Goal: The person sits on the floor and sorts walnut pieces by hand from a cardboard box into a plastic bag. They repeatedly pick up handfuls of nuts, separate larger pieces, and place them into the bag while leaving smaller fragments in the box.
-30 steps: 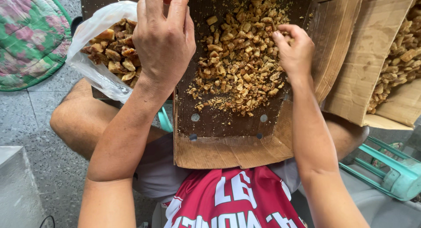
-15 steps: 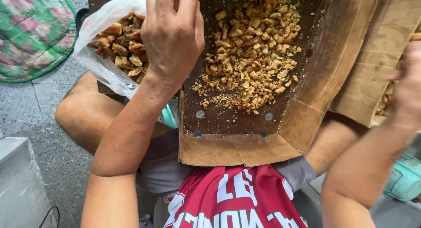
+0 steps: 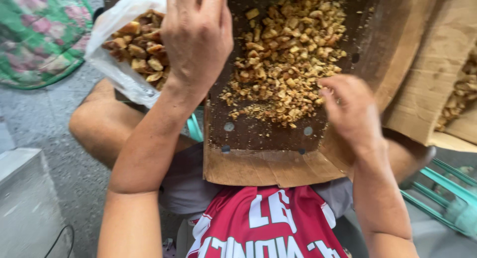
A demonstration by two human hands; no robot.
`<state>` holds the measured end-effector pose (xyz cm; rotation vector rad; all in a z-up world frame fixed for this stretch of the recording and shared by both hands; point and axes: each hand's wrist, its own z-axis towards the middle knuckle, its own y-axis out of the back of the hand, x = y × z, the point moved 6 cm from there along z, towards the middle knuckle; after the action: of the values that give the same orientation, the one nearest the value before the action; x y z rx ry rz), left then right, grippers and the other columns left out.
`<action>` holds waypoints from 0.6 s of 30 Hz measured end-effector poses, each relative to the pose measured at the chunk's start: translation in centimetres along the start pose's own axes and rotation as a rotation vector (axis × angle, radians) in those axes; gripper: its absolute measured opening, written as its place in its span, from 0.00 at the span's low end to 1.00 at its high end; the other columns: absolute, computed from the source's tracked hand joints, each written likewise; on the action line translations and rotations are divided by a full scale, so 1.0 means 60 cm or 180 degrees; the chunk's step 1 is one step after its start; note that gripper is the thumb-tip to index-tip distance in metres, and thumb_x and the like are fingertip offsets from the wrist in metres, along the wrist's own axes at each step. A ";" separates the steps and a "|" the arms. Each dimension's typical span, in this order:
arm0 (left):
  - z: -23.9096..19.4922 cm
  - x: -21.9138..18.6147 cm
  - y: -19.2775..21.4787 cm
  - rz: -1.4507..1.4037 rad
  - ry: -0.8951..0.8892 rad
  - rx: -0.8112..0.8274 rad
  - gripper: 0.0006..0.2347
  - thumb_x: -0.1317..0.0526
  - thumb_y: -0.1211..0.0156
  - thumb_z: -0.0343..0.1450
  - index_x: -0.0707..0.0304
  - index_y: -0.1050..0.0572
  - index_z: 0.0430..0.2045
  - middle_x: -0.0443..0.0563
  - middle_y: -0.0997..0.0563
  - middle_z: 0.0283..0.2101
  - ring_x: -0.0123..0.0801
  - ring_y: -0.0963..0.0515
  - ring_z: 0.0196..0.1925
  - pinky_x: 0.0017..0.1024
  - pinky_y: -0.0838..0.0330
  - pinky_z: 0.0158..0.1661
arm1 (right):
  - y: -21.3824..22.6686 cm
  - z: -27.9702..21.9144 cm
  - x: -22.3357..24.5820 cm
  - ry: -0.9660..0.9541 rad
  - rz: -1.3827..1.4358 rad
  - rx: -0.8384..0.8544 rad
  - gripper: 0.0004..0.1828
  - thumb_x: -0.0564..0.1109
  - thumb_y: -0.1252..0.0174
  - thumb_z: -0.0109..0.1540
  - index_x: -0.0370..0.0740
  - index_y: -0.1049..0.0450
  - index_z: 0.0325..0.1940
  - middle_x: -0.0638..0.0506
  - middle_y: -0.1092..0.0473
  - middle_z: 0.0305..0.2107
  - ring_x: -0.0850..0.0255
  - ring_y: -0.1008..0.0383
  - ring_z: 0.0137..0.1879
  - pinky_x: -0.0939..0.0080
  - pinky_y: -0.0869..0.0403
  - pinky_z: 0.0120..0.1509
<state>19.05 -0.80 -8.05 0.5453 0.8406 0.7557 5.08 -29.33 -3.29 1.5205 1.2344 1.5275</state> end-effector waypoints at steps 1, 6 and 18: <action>-0.003 0.003 0.001 0.0064 0.0024 0.0028 0.09 0.66 0.37 0.77 0.65 0.22 0.51 0.54 0.25 0.50 0.41 0.21 0.50 0.31 0.18 0.43 | -0.030 0.005 0.030 0.0238 -0.0053 0.0167 0.11 0.40 0.37 0.66 0.40 0.22 0.54 0.45 0.24 0.47 0.51 0.24 0.54 0.51 0.25 0.59; -0.015 0.004 -0.011 0.0090 0.0073 0.0102 0.09 0.66 0.37 0.76 0.64 0.22 0.49 0.53 0.25 0.48 0.40 0.20 0.48 0.30 0.17 0.41 | -0.094 0.051 0.071 0.0124 0.0118 0.0540 0.10 0.40 0.41 0.69 0.39 0.22 0.54 0.44 0.23 0.47 0.52 0.23 0.53 0.53 0.23 0.59; -0.013 -0.002 0.003 0.0073 -0.0025 0.0105 0.10 0.68 0.37 0.76 0.66 0.22 0.51 0.54 0.26 0.51 0.42 0.22 0.50 0.32 0.18 0.40 | -0.099 -0.031 -0.119 -0.2745 -0.0183 0.1203 0.21 0.52 0.37 0.67 0.35 0.30 0.56 0.38 0.24 0.44 0.50 0.22 0.50 0.50 0.24 0.56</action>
<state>18.31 -0.69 -8.31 0.5879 0.8421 0.7614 3.13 -34.14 -11.18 2.0388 1.0322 0.4651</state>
